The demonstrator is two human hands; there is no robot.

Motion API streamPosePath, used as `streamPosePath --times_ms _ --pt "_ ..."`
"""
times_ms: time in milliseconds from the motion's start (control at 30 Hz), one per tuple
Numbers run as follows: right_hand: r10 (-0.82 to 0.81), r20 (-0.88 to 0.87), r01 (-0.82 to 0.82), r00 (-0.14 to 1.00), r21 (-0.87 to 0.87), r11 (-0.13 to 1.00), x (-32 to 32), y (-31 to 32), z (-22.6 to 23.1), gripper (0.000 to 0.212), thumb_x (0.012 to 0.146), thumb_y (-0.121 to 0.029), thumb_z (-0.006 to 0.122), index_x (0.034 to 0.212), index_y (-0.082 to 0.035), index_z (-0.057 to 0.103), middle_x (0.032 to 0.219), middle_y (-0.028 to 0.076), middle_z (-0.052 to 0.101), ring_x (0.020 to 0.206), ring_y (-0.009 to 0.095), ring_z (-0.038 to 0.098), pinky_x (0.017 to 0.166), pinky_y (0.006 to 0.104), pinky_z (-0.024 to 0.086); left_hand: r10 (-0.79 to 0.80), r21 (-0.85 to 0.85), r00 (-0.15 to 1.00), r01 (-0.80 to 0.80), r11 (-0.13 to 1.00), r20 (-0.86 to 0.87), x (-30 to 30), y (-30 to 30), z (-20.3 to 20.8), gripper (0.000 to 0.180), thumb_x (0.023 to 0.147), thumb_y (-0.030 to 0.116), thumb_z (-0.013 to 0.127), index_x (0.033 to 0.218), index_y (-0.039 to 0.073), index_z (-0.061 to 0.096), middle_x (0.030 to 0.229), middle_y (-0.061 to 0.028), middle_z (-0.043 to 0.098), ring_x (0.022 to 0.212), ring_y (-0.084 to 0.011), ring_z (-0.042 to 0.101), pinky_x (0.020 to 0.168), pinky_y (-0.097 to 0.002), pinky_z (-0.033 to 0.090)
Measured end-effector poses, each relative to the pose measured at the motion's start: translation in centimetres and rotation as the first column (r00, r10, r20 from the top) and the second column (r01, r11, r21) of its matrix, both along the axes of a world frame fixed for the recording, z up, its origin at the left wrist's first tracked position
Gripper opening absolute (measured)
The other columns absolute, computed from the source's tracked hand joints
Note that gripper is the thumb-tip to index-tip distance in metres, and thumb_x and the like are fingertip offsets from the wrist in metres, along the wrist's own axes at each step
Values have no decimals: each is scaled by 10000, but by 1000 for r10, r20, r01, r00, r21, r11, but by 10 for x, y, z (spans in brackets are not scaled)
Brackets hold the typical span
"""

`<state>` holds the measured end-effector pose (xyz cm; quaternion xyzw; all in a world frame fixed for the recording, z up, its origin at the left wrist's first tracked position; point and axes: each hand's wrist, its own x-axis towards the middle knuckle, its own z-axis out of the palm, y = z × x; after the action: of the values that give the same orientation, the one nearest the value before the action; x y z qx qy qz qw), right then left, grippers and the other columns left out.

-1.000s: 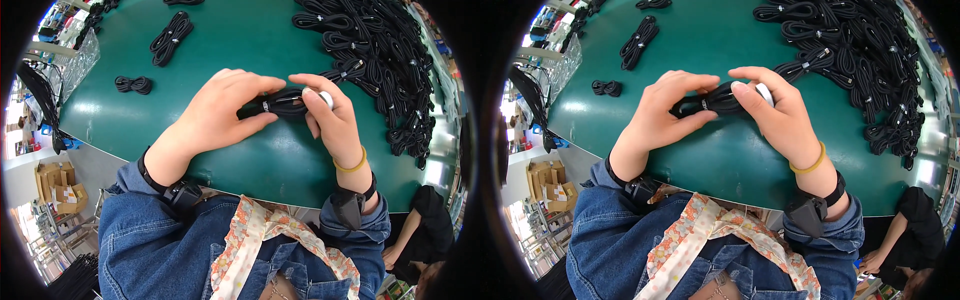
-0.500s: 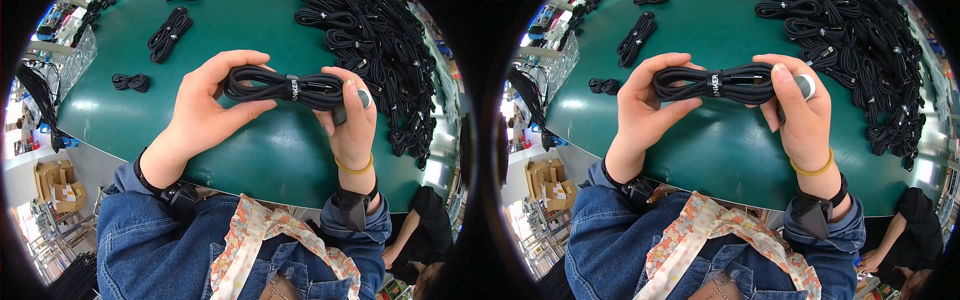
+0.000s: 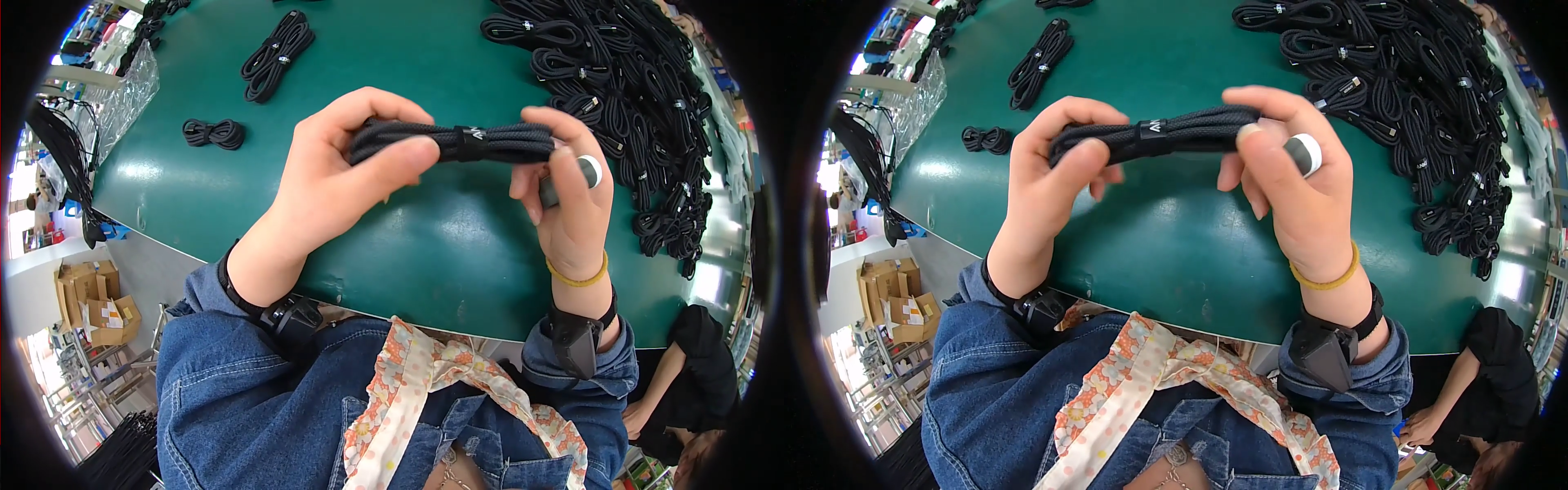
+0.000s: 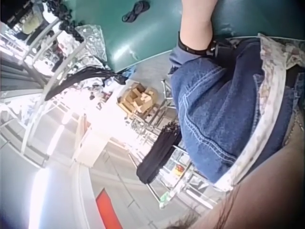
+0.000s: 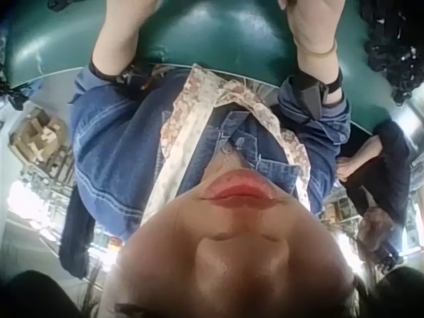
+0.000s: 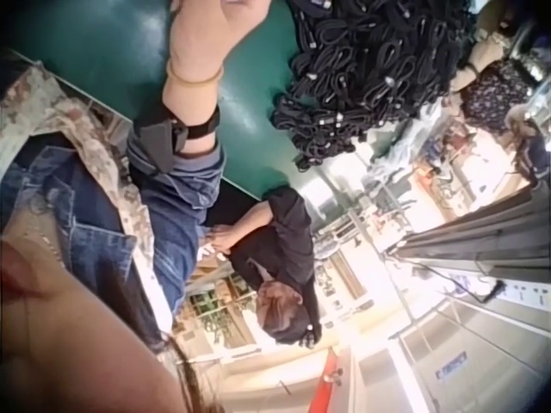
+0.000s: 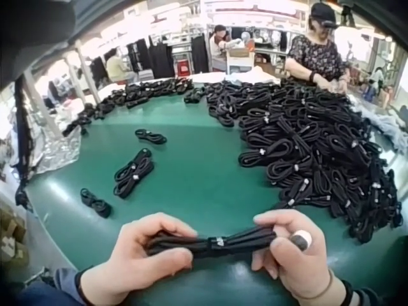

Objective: The person picks up a bundled cable, turns it over to inspect it, and places it back on the table. They then reach for more cables from a pile, repeating the process of handling and inspecting them one at a time.

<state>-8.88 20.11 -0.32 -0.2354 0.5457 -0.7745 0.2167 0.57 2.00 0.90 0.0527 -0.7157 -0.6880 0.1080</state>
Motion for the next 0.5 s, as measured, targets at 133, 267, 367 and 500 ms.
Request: streamPosePath --times_ms 133,267,367,500 --pt "18 -4 -18 1000 89 996 2 3 -1 237 826 -210 542 921 8 553 634 14 528 473 42 451 392 149 298 -69 216 989 40 976 130 -1 -6 -3 209 838 224 524 838 17 550 565 -36 541 450 -70 468 442 -190 363" --pt "-29 13 27 1000 105 994 3 2 -3 223 814 -226 564 851 -7 564 620 -13 494 471 38 445 398 148 300 -158 338 970 88 937 184 -3 -6 -4 436 877 406 373 730 28 533 472 -50 489 367 -86 397 389 -202 321" --pt "-67 4 66 998 93 993 4 1 -2 230 809 -249 572 808 -19 563 612 -23 476 471 36 442 400 146 299 -239 386 935 125 914 262 -4 -7 -4 524 880 470 283 704 36 520 463 -64 478 363 -102 391 382 -209 322" --pt "-31 -65 45 997 213 976 2 3 -2 346 851 -348 469 849 -6 520 666 15 499 479 46 405 416 161 289 -224 457 946 97 884 234 -7 -1 -4 560 899 452 159 730 25 480 406 -61 427 312 -115 350 333 -204 287"
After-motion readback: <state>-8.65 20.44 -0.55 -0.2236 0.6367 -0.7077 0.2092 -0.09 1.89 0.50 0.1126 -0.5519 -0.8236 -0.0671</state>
